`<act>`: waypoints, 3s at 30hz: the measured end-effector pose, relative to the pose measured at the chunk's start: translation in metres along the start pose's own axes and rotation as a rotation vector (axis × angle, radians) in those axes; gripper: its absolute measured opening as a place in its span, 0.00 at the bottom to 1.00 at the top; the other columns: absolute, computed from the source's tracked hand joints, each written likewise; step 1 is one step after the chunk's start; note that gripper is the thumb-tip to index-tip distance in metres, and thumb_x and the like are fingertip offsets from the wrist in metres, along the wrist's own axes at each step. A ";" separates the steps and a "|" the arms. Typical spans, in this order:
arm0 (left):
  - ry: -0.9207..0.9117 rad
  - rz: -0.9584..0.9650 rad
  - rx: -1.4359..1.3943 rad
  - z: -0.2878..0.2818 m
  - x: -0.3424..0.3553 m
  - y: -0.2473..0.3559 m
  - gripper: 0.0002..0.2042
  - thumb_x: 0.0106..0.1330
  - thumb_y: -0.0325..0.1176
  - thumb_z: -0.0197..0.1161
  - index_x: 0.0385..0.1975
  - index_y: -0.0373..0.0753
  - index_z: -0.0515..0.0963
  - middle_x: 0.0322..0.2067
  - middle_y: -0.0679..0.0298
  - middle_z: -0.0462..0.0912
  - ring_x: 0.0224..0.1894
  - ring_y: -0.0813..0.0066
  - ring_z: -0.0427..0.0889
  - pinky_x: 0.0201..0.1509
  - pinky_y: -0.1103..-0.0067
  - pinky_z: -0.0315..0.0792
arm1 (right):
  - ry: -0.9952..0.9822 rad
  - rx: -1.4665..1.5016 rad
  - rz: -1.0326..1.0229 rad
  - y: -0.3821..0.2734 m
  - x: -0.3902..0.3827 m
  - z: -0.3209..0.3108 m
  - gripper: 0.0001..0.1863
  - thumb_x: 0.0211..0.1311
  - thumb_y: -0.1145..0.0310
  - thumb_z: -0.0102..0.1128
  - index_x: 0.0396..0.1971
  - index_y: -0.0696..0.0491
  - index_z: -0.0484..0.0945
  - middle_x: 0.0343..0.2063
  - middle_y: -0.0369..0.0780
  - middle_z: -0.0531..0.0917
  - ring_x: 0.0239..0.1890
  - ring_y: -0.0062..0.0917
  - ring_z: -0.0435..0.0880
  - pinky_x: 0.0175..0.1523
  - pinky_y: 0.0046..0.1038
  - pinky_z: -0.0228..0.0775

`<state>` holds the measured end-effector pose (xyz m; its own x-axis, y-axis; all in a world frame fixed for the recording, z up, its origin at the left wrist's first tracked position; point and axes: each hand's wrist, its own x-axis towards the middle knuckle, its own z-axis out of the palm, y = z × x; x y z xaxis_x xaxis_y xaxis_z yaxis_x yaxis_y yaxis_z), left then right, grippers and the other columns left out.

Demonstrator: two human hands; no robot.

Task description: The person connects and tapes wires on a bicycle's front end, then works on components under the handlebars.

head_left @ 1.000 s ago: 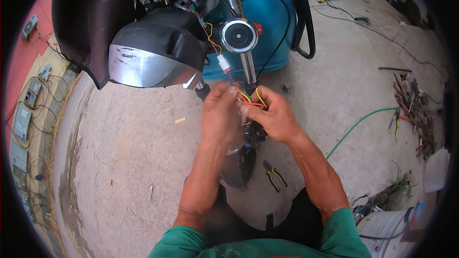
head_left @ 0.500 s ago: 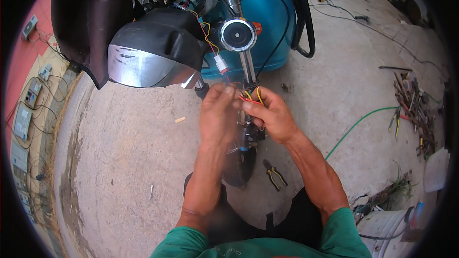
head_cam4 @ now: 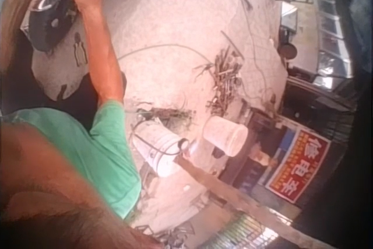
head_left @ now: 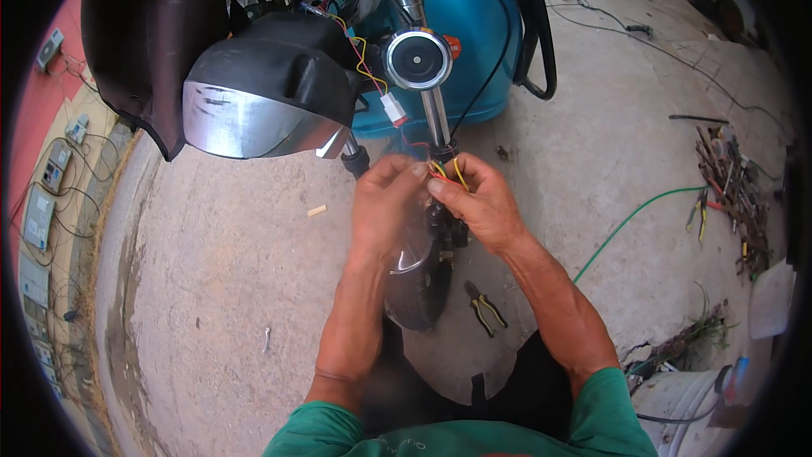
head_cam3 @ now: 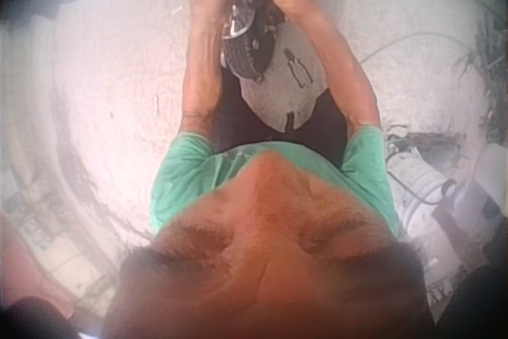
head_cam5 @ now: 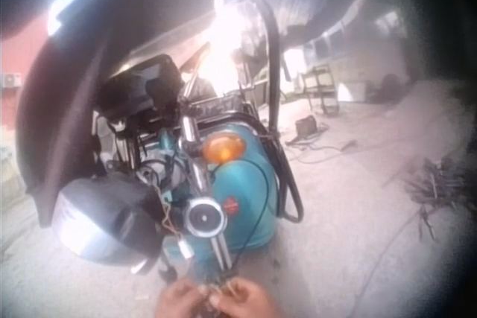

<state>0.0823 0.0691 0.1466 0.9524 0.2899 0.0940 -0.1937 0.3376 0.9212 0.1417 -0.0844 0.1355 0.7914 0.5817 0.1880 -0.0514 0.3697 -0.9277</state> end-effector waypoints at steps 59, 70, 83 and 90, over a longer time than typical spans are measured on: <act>0.033 0.261 0.316 0.020 -0.003 0.000 0.05 0.64 0.22 0.67 0.37 0.32 0.81 0.38 0.64 0.82 0.41 0.78 0.79 0.48 0.81 0.72 | 0.085 0.074 -0.089 0.003 -0.001 -0.008 0.08 0.61 0.75 0.68 0.36 0.58 0.79 0.31 0.31 0.81 0.34 0.10 0.76 0.39 0.16 0.69; -0.130 0.114 0.006 0.022 0.007 0.006 0.05 0.64 0.25 0.65 0.38 0.35 0.81 0.41 0.63 0.82 0.45 0.73 0.80 0.55 0.74 0.72 | 0.086 0.004 -0.148 -0.003 -0.005 -0.011 0.07 0.68 0.68 0.62 0.38 0.56 0.78 0.29 0.30 0.80 0.30 0.08 0.73 0.34 0.14 0.65; -0.211 0.026 -0.077 0.024 0.006 0.010 0.11 0.69 0.28 0.57 0.46 0.30 0.81 0.44 0.57 0.83 0.42 0.72 0.80 0.46 0.76 0.75 | 0.052 0.086 0.015 -0.005 -0.006 -0.010 0.11 0.71 0.59 0.58 0.43 0.51 0.79 0.29 0.29 0.81 0.26 0.07 0.69 0.28 0.12 0.58; 0.055 0.256 0.423 0.023 0.002 0.006 0.07 0.69 0.29 0.62 0.41 0.31 0.80 0.38 0.62 0.84 0.40 0.77 0.81 0.48 0.79 0.74 | 0.113 0.069 -0.143 0.000 -0.002 -0.012 0.07 0.68 0.66 0.62 0.38 0.54 0.77 0.29 0.31 0.81 0.30 0.10 0.75 0.35 0.14 0.66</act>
<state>0.0883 0.0510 0.1610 0.8709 0.3667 0.3272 -0.2961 -0.1398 0.9449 0.1469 -0.0944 0.1316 0.8565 0.4364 0.2755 0.0281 0.4936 -0.8692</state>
